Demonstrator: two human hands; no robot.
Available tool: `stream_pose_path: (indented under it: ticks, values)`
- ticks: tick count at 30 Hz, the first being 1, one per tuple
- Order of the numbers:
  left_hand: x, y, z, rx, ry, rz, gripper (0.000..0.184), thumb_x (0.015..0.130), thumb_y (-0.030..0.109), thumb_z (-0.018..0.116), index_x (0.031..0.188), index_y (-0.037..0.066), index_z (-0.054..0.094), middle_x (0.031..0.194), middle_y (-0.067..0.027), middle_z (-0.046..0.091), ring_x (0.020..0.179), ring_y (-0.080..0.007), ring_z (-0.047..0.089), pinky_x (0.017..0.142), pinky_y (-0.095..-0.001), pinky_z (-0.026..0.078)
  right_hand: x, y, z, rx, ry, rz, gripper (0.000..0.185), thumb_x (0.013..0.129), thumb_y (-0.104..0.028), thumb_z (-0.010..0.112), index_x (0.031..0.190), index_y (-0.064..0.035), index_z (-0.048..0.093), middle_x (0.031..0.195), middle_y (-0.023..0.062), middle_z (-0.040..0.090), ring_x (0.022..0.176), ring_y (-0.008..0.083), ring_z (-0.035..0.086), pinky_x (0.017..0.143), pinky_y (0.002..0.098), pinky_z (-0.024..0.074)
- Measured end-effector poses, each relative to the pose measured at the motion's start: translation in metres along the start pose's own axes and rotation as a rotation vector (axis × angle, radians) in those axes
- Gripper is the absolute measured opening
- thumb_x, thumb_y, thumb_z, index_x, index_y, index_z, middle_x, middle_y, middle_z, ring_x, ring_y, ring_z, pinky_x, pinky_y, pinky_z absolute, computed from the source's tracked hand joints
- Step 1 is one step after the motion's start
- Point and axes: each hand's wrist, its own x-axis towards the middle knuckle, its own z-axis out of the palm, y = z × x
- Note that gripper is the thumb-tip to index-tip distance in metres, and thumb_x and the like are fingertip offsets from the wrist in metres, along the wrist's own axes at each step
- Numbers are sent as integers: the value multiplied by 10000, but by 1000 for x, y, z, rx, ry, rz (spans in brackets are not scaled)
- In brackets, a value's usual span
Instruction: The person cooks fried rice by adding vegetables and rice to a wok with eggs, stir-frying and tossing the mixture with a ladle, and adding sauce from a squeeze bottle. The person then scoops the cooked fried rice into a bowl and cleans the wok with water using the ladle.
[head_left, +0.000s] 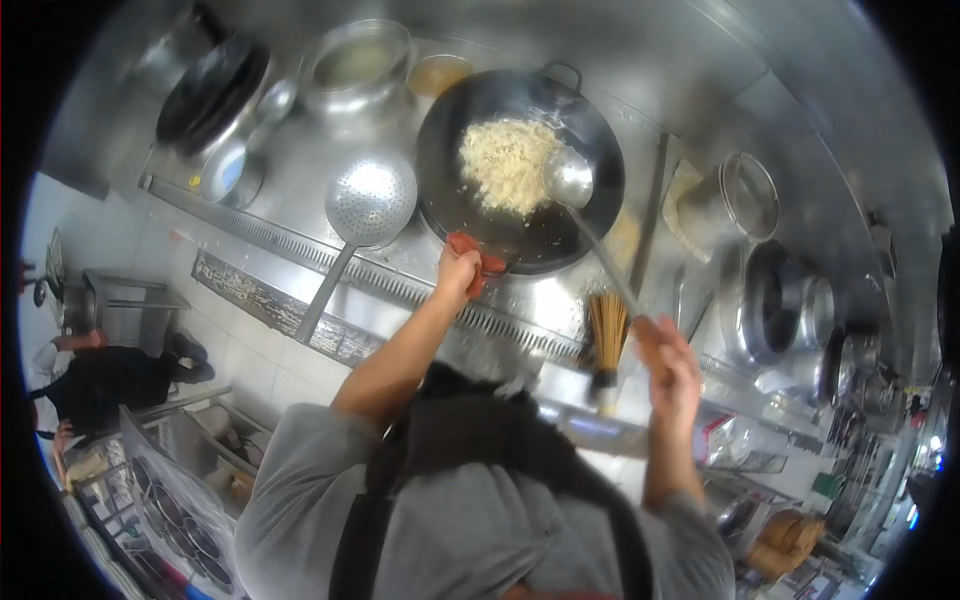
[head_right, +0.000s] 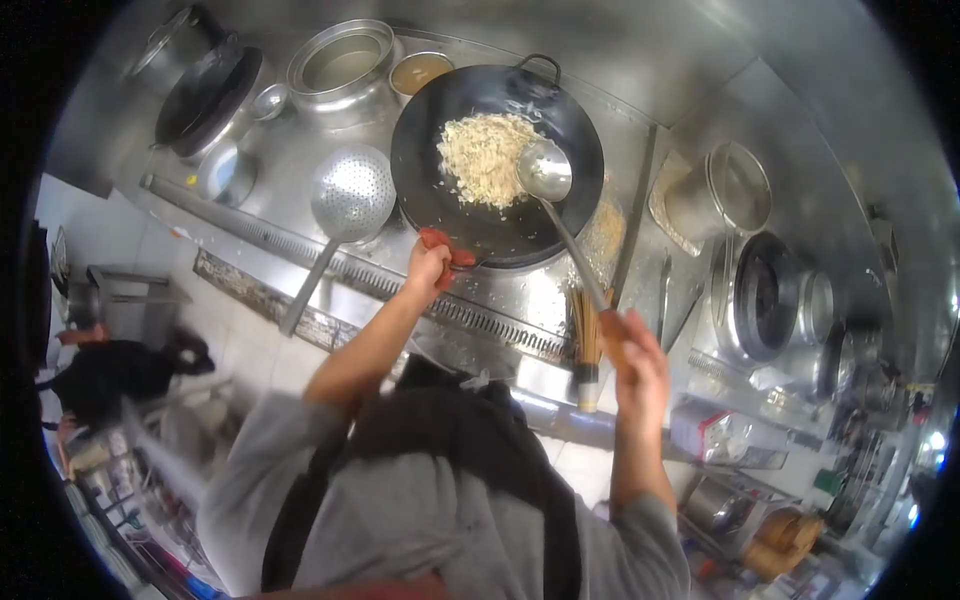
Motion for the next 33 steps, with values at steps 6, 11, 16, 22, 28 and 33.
stream_pose_path:
  ticks: [6,11,16,22,28,33]
  values:
    - [2,5,-2,19,-50,2,241,715,-41,394,937,50,409,805,-245,654,469,-217,540,368,-327,398,90,-5,83,-302,-181,-898,89,837,-61,619,848,3,558,858,168,635,830,261,644,827,331,505]
    - [15,-8,-6,135,-59,16,275,729,-35,398,996,32,390,820,-243,657,554,-228,585,432,-328,434,159,-81,198,-269,-182,-966,157,832,-22,627,725,-27,511,551,57,508,473,120,481,449,249,375]
    - [17,-14,-9,82,13,-22,278,742,-36,417,1006,50,394,834,-232,660,521,-184,533,396,-308,396,163,-86,196,-98,-469,-1108,137,767,-3,679,719,-30,554,566,54,541,458,107,477,440,241,370]
    - [8,-1,-2,72,-2,-34,283,755,-27,436,1022,57,394,850,-233,660,456,-148,458,363,-292,359,194,-57,221,-455,-295,-1061,183,768,-29,691,637,-19,563,583,32,560,523,102,496,494,233,372]
    - [14,-7,-7,161,65,10,333,750,-22,442,1073,47,399,851,-209,644,539,-192,538,434,-322,432,176,-58,223,-12,-475,-1067,116,791,68,602,710,1,554,577,50,525,504,117,490,455,237,368]
    - [11,-16,-8,77,25,-50,309,752,-29,440,1054,37,427,804,-158,614,636,-231,601,507,-343,482,198,-57,222,-300,-428,-863,147,771,-1,661,663,-31,566,574,17,534,520,91,496,488,229,369]
